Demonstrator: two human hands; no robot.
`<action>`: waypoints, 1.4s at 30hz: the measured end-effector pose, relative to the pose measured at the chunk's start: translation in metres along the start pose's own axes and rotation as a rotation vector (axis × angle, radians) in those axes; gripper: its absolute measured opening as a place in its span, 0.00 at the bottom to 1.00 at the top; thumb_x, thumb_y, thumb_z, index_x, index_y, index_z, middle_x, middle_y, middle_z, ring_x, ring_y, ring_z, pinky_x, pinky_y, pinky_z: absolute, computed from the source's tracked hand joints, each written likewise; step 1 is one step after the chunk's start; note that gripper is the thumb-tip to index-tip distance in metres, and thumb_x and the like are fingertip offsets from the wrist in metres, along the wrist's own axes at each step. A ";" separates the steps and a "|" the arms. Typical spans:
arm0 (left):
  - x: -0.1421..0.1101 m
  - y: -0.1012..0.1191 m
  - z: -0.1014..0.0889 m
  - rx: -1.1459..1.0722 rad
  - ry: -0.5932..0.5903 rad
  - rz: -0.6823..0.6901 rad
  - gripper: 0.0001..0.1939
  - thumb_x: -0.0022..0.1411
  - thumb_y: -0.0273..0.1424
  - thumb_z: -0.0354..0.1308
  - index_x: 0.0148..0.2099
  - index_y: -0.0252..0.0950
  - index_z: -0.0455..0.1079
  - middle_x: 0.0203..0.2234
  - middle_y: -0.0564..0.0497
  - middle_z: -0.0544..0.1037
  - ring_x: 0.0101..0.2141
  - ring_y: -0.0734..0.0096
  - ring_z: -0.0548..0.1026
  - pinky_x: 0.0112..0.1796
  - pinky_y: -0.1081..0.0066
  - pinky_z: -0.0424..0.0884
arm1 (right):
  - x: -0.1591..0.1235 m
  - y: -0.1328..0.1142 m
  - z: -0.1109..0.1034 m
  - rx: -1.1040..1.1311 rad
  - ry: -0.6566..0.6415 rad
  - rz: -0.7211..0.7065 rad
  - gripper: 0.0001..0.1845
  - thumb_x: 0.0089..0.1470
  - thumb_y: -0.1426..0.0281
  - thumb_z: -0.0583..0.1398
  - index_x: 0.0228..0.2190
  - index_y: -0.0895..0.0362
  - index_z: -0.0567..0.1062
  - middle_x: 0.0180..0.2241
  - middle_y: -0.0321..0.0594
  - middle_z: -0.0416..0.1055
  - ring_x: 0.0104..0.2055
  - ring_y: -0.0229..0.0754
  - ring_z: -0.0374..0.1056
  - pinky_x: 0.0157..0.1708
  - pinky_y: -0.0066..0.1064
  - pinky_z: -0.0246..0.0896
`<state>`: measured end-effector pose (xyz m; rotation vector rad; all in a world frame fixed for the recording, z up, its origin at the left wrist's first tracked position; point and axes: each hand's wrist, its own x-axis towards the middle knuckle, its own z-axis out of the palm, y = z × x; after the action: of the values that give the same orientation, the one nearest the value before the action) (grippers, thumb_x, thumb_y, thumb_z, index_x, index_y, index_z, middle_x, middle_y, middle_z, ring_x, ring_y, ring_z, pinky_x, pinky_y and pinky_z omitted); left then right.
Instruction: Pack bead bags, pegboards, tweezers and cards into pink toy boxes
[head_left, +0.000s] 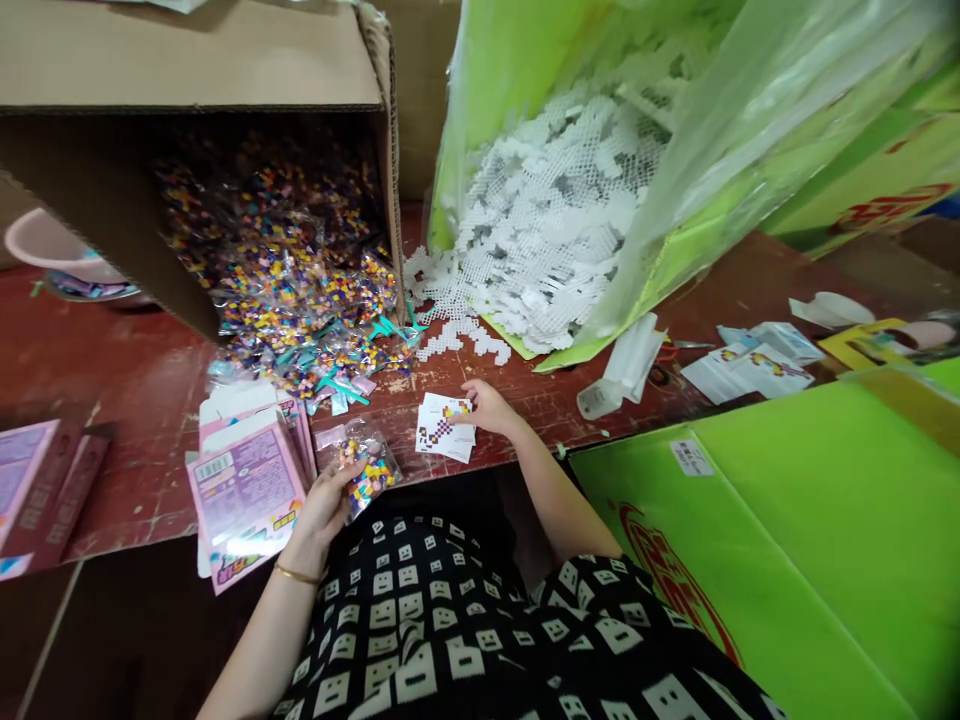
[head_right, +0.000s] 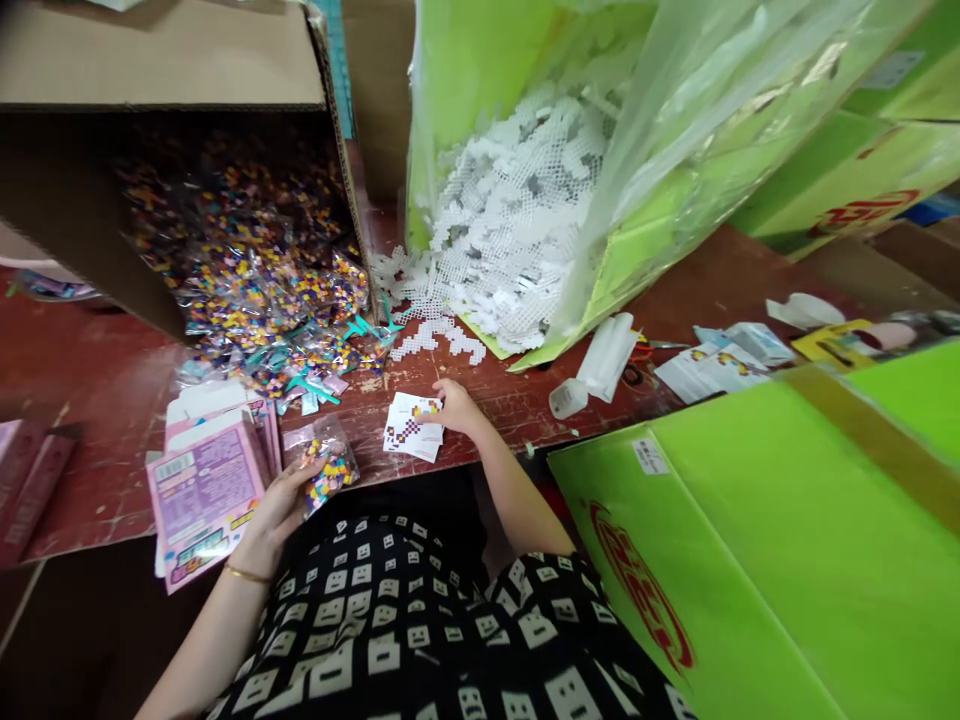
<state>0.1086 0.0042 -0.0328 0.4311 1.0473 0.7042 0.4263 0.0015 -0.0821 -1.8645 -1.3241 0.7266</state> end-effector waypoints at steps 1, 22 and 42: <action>0.000 0.001 -0.001 -0.010 -0.002 0.020 0.12 0.53 0.16 0.64 0.42 0.27 0.74 0.31 0.42 0.82 0.28 0.63 0.81 0.30 0.70 0.80 | 0.003 0.002 -0.001 -0.059 -0.048 0.006 0.31 0.26 0.61 0.76 0.35 0.60 0.77 0.35 0.42 0.75 0.33 0.41 0.69 0.31 0.29 0.64; 0.003 -0.003 0.000 -0.163 0.031 0.014 0.10 0.61 0.26 0.62 0.46 0.30 0.74 0.35 0.43 0.83 0.33 0.62 0.82 0.39 0.67 0.80 | 0.000 -0.034 -0.039 0.239 0.072 -0.188 0.18 0.48 0.54 0.65 0.29 0.57 0.82 0.39 0.48 0.79 0.42 0.49 0.74 0.44 0.40 0.68; -0.001 0.005 -0.017 0.024 0.026 0.348 0.29 0.44 0.31 0.77 0.49 0.31 0.74 0.44 0.42 0.81 0.44 0.55 0.80 0.46 0.67 0.77 | 0.110 -0.101 0.052 -0.316 0.105 -0.369 0.18 0.61 0.72 0.56 0.52 0.58 0.73 0.52 0.51 0.71 0.53 0.50 0.68 0.54 0.43 0.61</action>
<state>0.0914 0.0073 -0.0366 0.6351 1.0164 1.0093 0.3648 0.1390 -0.0334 -1.7890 -1.7277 0.2350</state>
